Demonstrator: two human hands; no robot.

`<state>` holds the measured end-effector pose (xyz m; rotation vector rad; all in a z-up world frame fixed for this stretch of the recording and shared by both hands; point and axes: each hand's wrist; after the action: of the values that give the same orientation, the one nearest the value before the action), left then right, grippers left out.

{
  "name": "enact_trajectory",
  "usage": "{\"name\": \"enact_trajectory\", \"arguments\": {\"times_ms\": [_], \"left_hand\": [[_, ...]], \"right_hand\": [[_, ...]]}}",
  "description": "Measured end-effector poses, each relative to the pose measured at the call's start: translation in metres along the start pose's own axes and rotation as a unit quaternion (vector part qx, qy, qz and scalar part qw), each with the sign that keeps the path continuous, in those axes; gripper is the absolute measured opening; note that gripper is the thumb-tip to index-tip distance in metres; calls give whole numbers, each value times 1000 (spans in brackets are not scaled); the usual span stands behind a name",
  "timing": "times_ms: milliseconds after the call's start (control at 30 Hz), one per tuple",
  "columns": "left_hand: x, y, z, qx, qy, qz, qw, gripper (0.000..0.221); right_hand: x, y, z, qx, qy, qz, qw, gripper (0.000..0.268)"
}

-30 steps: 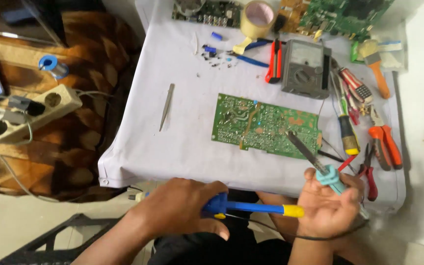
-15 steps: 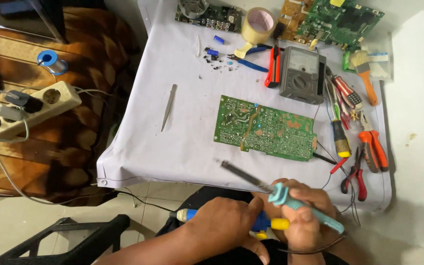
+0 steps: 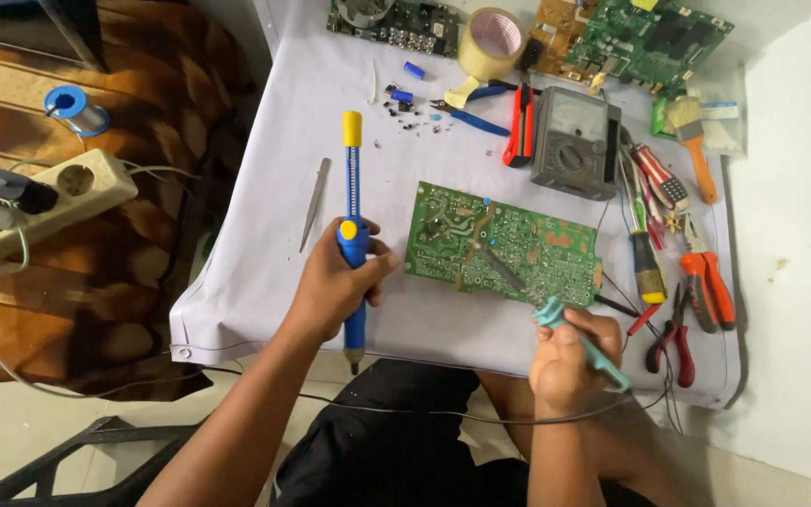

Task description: Soldering and desoldering electronic components on a printed circuit board using a soldering iron and a desoldering pump.

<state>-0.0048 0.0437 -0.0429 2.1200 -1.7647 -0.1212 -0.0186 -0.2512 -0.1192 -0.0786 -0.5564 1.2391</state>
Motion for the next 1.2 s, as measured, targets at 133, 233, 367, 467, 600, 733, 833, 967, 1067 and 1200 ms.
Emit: {"name": "enact_trajectory", "arguments": {"times_ms": [133,233,367,467,600,733,833,967,1067,1200], "left_hand": [[8,-13,22,43,12,6,999,45],[8,-10,19,23,18,26,999,48],[7,-9,17,6,-2,31,999,50],[6,-7,11,1,-3,38,999,52],[7,-6,8,5,-15,51,999,54],[6,-8,14,10,-22,50,998,55],[7,-8,15,12,-14,48,999,55],[6,-8,15,19,-9,50,999,55],[7,-7,14,20,-12,50,998,55],[7,-7,10,19,-16,50,998,55]], "right_hand": [[16,-15,-28,-53,-5,39,998,20],[16,-18,-26,-39,-10,66,997,23],[15,-14,-25,-37,-24,75,996,22],[16,-13,-25,-48,-31,89,994,20],[19,-12,-23,-59,-34,115,991,19],[19,-12,-23,-72,-26,124,989,18],[17,-13,-24,-76,-23,130,988,17],[11,-12,-28,-72,-33,143,987,18],[13,-10,-26,-65,-30,141,987,17],[10,-10,-28,-65,-23,139,988,18]]}}
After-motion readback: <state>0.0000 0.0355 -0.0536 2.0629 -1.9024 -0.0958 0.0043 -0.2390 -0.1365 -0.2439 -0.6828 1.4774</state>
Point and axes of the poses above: each hand's wrist, its own y-axis away from the middle knuckle, its own x-axis out of the palm, z = x × y, and after that the axes turned 4 degrees about -y, right-handed
